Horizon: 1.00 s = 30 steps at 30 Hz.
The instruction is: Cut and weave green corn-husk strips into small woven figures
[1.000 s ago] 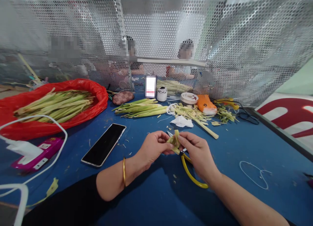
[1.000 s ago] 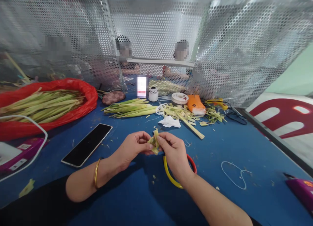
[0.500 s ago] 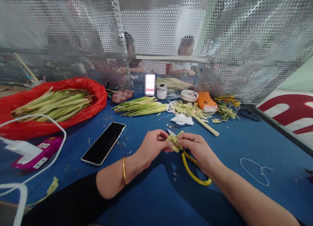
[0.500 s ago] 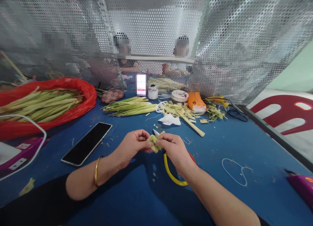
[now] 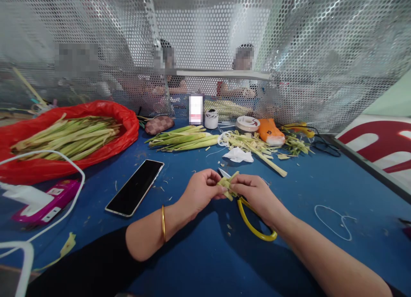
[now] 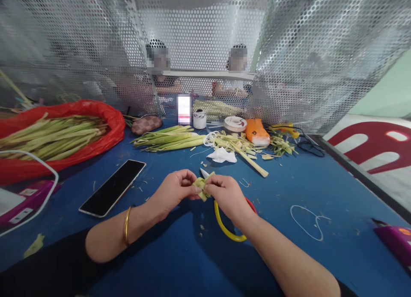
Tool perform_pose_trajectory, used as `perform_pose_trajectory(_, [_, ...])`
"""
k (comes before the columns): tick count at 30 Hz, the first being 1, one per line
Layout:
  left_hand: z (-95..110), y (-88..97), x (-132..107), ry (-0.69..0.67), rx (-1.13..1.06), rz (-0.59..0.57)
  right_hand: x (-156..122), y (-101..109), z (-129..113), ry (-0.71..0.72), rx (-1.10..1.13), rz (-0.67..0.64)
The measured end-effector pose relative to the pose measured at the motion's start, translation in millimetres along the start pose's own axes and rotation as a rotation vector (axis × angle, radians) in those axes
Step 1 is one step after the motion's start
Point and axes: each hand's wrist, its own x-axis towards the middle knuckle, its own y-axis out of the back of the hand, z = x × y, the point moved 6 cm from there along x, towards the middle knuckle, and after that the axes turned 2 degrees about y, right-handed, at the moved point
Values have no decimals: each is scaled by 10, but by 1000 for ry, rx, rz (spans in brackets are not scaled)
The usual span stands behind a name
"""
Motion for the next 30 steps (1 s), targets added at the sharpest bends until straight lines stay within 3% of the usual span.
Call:
perform_pose_trajectory(6, [81,31,-33,-203,328,49,-64,60,-94,114,-402,124])
perform_pose_trajectory(10, [106,1,-87,-231,446,28,-141,97,-166,155,-526,260])
perform_pose_trajectory(13, [132,-13,-105,-274,533,28,-169,72,-194,216,-575,269])
perform_pose_trajectory(18, [143,-10,-95,-338,640,23,-104,51,-142,230,-400,96])
perform_pose_trajectory(25, [158,-127,-164,-297,679,-102,14,103,-15,33,-292,-61])
perform_pose_trajectory(30, [141,-144,-163,-250,659,-130,4,45,22,-69,-46,-114])
